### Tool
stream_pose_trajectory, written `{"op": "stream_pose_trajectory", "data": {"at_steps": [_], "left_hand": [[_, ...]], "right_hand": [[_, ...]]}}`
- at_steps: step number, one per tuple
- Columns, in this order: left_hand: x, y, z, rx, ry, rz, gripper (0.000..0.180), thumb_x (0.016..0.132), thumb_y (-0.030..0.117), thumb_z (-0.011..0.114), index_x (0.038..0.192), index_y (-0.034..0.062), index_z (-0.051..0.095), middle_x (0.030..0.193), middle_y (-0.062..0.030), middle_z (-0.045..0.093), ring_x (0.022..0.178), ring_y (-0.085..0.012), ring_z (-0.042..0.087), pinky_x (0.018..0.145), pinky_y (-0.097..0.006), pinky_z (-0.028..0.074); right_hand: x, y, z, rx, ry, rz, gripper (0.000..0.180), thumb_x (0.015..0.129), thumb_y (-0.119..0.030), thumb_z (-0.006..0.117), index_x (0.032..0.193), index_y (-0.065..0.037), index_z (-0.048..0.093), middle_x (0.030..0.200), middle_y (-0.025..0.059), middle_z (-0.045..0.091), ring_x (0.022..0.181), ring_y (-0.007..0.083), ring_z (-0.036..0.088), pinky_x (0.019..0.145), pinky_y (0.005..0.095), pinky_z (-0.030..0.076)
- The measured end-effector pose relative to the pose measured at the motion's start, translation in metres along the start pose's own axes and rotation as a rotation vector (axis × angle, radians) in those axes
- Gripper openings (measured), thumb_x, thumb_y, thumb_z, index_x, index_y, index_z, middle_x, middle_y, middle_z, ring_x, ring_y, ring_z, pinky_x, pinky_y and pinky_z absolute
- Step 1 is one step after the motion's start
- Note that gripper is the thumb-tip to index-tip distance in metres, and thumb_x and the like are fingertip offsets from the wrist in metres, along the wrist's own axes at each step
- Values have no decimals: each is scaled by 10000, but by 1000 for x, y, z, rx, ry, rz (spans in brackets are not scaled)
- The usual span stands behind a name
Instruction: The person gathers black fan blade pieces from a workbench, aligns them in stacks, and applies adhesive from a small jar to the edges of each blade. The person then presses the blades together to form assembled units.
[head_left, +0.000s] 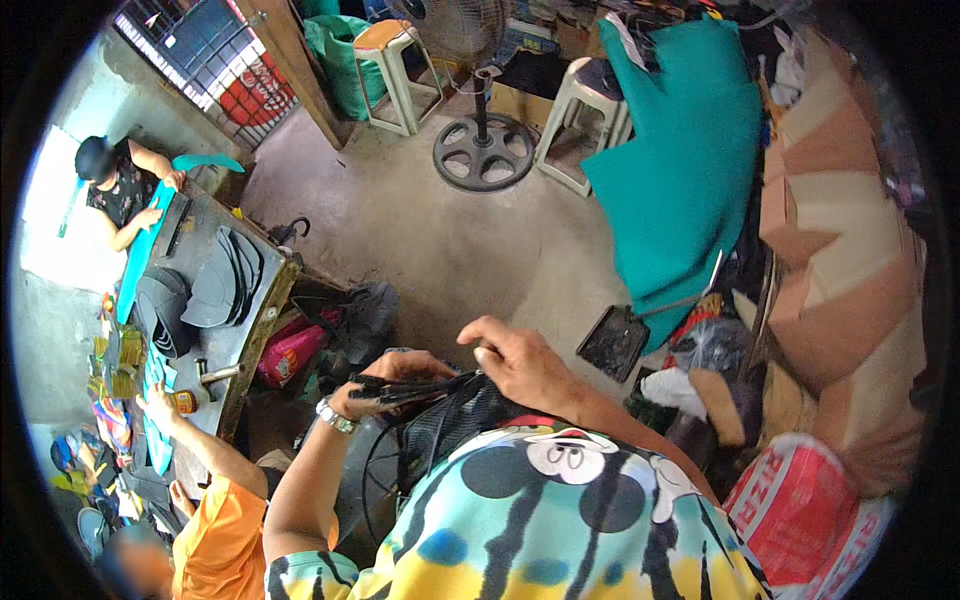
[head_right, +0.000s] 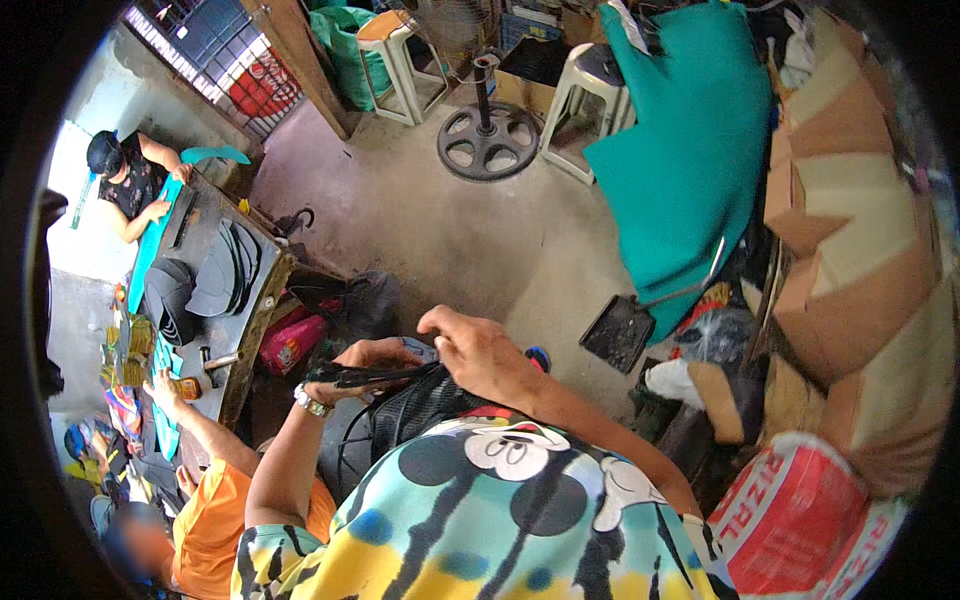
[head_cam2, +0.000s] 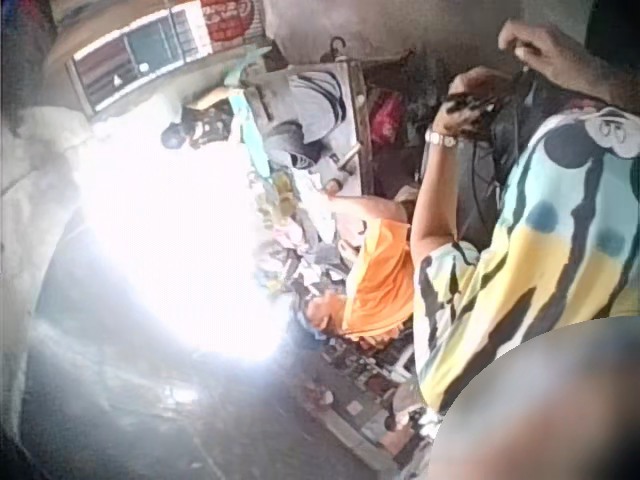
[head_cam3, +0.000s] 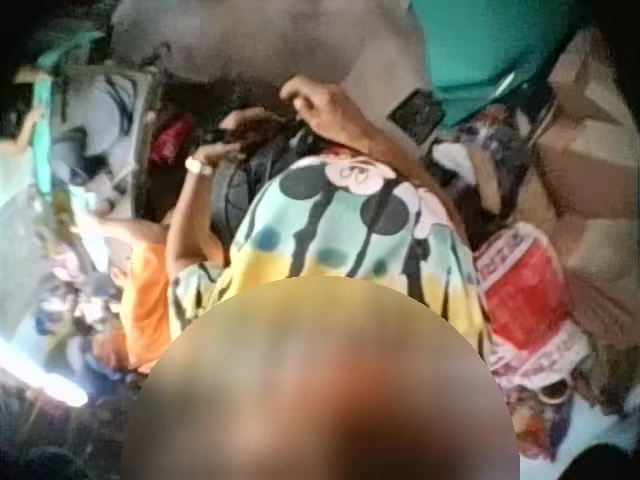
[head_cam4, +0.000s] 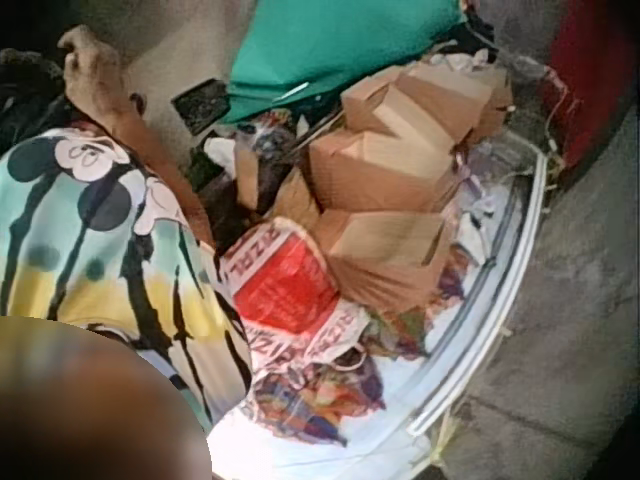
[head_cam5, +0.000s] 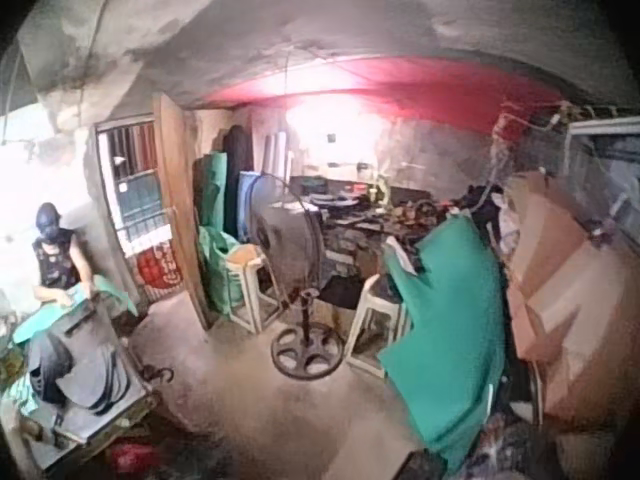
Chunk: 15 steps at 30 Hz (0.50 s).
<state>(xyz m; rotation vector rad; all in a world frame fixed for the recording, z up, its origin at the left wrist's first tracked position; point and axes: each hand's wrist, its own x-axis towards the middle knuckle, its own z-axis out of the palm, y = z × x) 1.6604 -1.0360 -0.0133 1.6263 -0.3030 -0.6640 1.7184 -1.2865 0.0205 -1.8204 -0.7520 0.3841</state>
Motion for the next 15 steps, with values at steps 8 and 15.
{"op": "stream_pose_trajectory", "data": {"at_steps": [8,15], "left_hand": [[38,11,-105,-120,319,-143,246,871,80,652,1080,-49,673,917,-68,640,849,-124,578,755,-275,463],[39,14,-267,-405,499,-148,198,896,38,659,1083,-29,671,994,-1,669,892,-68,574,812,-250,471]], "right_hand": [[172,26,-8,-116,-194,-181,159,843,9,551,997,-25,528,902,189,658,820,388,659,701,465,525],[362,22,32,62,-280,-397,119,867,4,549,976,-41,535,872,154,632,805,368,651,698,447,526]]}}
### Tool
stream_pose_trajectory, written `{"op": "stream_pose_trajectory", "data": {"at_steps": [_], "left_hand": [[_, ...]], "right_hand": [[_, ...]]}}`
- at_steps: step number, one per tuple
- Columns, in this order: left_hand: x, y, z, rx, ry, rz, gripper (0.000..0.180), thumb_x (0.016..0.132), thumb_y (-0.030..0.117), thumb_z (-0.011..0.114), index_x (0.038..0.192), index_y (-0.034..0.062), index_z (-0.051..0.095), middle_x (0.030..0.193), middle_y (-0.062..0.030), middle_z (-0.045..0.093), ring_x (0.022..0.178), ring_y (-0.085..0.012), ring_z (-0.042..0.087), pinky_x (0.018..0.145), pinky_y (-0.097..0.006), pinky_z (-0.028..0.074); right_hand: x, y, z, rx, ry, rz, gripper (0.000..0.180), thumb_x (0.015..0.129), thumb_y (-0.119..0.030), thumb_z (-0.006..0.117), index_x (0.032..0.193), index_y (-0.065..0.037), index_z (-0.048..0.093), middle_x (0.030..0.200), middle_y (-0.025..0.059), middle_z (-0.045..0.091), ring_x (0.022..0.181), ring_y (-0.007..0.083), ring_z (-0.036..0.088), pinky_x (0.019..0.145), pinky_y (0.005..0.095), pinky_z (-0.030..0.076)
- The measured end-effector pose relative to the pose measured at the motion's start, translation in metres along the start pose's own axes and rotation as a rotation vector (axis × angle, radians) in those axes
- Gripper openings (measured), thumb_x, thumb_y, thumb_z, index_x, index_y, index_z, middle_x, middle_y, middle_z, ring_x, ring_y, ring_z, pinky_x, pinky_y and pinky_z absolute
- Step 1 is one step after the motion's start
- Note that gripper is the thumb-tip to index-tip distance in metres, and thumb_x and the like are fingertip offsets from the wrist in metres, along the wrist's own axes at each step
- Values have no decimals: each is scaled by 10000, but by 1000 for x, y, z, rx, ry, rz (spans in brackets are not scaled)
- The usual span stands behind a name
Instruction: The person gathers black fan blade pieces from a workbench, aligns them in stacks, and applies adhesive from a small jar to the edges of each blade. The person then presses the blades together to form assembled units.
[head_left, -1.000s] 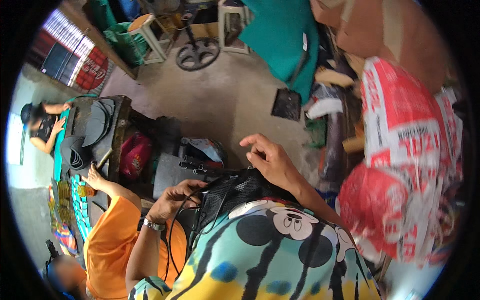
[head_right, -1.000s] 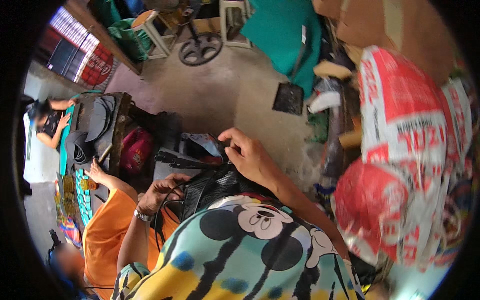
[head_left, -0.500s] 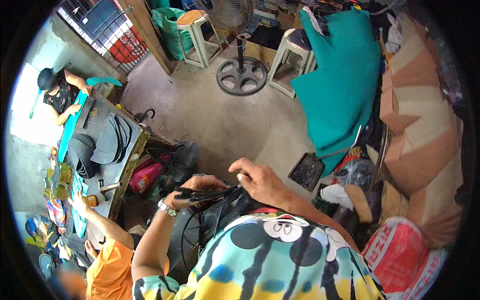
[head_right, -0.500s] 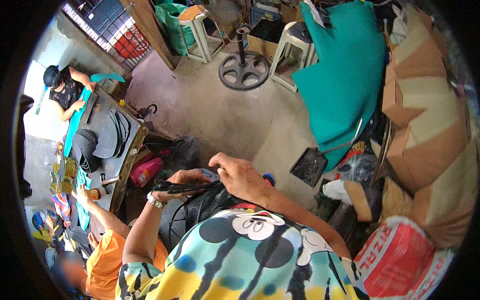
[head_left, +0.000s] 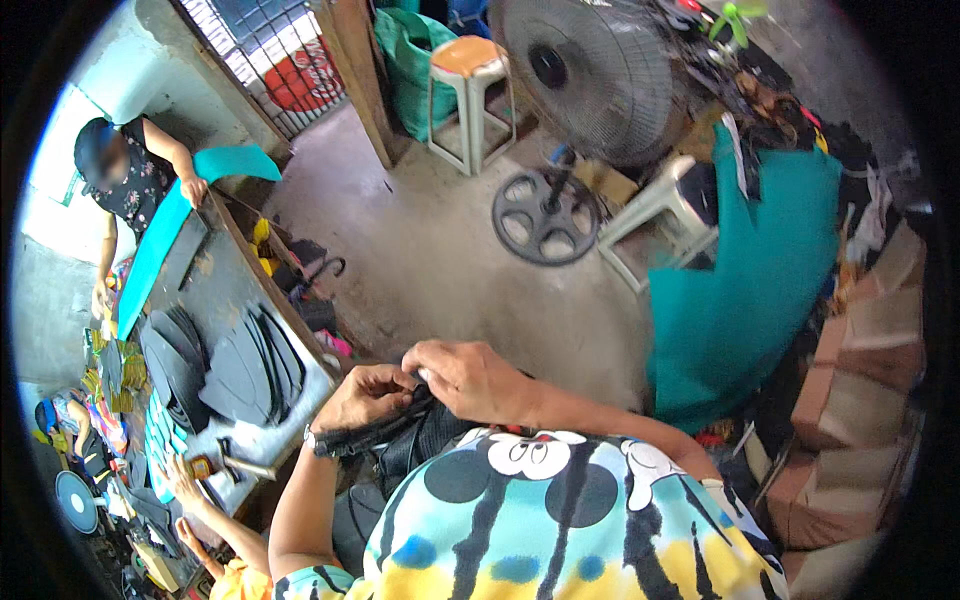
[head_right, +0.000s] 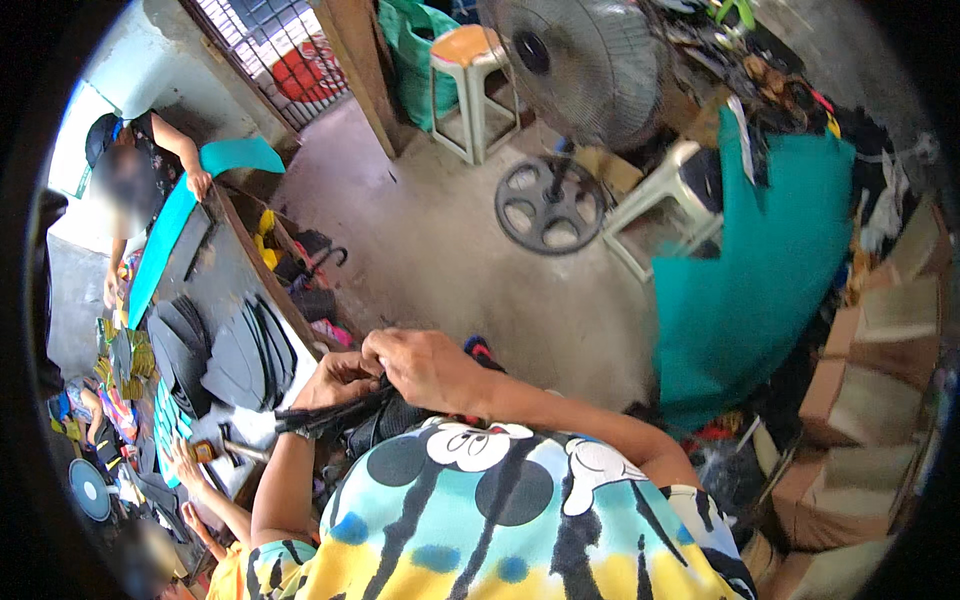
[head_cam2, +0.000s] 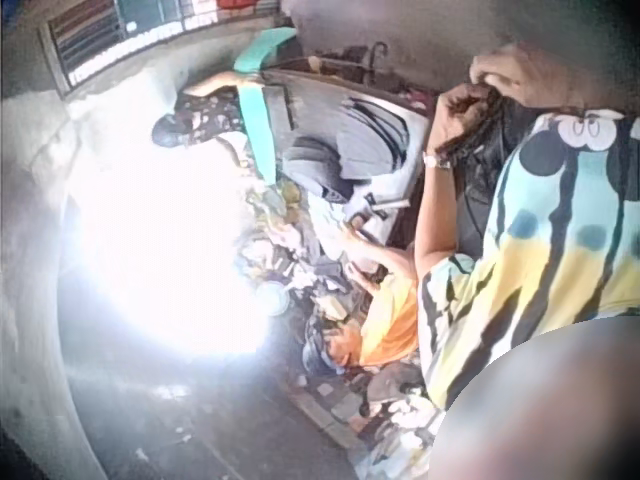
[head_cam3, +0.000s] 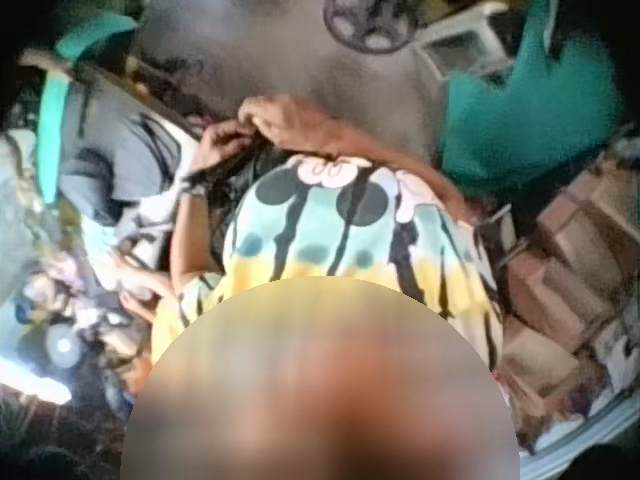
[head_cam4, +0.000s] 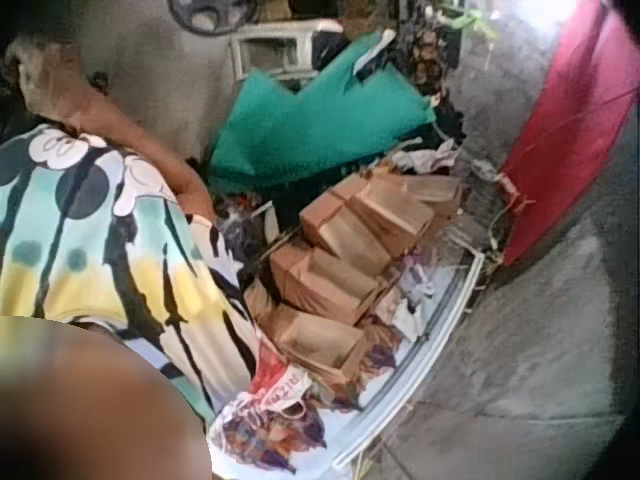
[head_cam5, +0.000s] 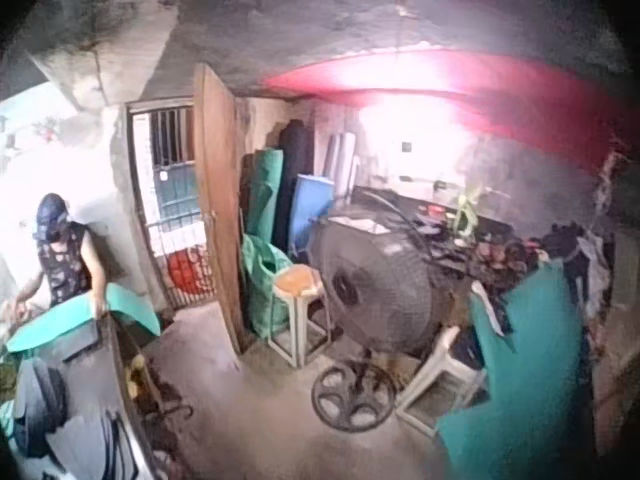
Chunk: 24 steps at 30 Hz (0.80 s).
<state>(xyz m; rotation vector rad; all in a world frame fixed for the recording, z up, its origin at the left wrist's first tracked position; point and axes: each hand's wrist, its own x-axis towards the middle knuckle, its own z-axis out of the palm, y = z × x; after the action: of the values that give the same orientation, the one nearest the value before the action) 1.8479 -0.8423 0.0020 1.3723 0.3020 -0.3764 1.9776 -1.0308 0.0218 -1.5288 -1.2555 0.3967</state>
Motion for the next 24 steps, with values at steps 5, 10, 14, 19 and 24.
{"op": "stream_pose_trajectory", "data": {"at_steps": [5,10,14,19,24], "left_hand": [[64,38,-78,53,99,49,152,911,97,667,1038,15,670,938,24,649,881,-55,557,797,-234,449],[152,75,-147,137,129,163,159,900,123,693,974,-17,683,911,-16,628,865,-94,548,775,-272,442],[219,123,-213,168,102,103,142,893,86,687,994,-14,690,921,-22,633,898,-97,558,799,-270,451],[283,178,-277,7,-38,-5,134,906,74,666,1020,4,671,928,1,644,891,-84,565,831,-246,456],[351,225,-333,105,-144,20,120,942,102,627,1037,31,613,952,14,605,915,-64,542,837,-236,437]], "right_hand": [[109,50,-21,214,-109,197,185,901,-37,550,1084,-45,522,891,185,650,830,420,650,701,482,517],[200,133,-46,239,-248,324,230,936,-87,553,1158,-46,510,792,149,613,731,317,633,678,403,488],[278,196,-66,304,-240,277,254,948,-148,589,1163,-41,506,773,116,599,727,254,611,688,373,476],[346,229,-106,45,-276,325,316,911,-242,666,1106,-17,562,863,167,620,794,344,634,731,422,489],[411,257,-148,-3,-348,481,212,892,-167,646,993,2,568,1008,183,588,956,387,593,782,446,471]]}}
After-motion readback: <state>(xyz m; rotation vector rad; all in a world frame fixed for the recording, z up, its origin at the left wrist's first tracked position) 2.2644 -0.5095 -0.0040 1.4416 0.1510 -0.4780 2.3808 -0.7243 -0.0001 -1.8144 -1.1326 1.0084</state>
